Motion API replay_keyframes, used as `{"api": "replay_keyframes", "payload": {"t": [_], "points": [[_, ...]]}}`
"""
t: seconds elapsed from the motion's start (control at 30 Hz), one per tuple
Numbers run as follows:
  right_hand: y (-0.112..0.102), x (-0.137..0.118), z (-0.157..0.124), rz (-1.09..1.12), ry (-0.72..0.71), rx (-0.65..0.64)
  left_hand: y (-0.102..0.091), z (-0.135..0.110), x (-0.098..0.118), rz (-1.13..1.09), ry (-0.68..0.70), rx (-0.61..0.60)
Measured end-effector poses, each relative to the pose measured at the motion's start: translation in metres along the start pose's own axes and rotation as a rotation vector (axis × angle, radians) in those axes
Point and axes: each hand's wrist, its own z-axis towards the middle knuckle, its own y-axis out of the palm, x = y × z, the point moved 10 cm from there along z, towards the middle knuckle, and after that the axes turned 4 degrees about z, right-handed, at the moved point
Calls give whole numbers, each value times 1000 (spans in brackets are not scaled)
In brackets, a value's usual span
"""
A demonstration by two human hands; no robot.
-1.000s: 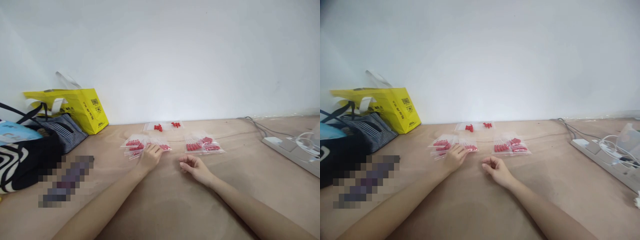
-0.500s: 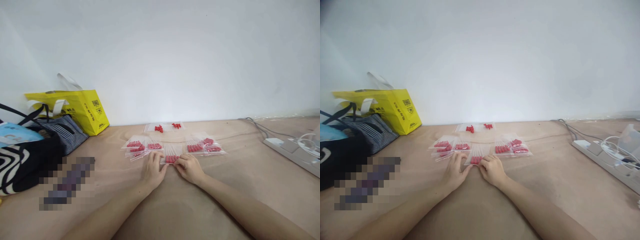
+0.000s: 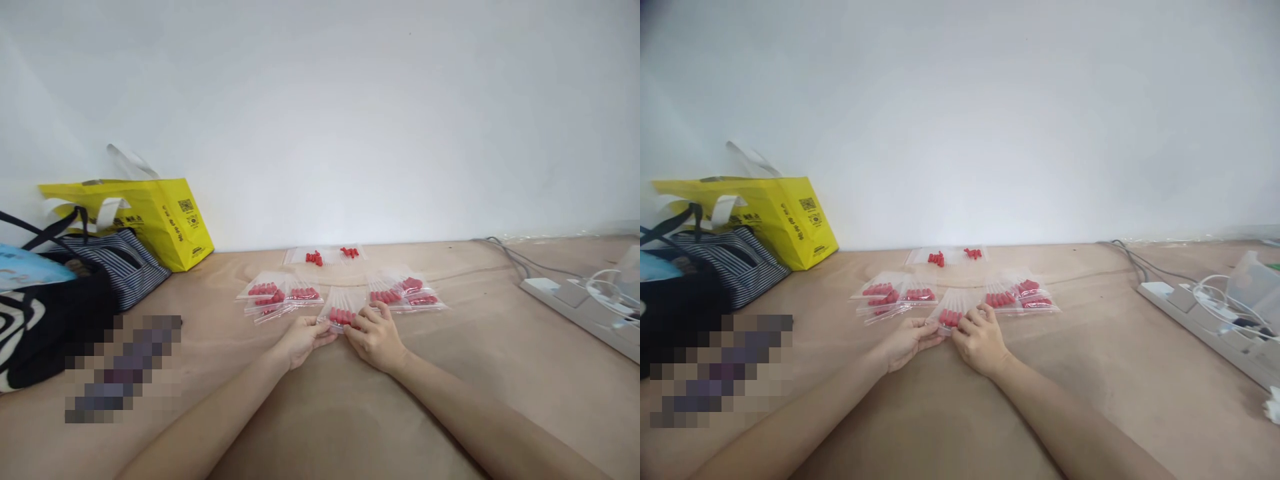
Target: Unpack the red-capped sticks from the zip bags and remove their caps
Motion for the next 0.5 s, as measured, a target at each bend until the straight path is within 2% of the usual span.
{"api": "replay_keyframes", "payload": {"t": [0.13, 0.33, 0.5], "points": [[0, 0, 0, -14, 16, -10, 0, -2, -1, 26, 0, -1], [-4, 9, 1, 153, 127, 39, -1, -3, 1, 61, 47, 79], [-4, 13, 2, 238, 221, 24, -2, -4, 4, 97, 86, 126]]}}
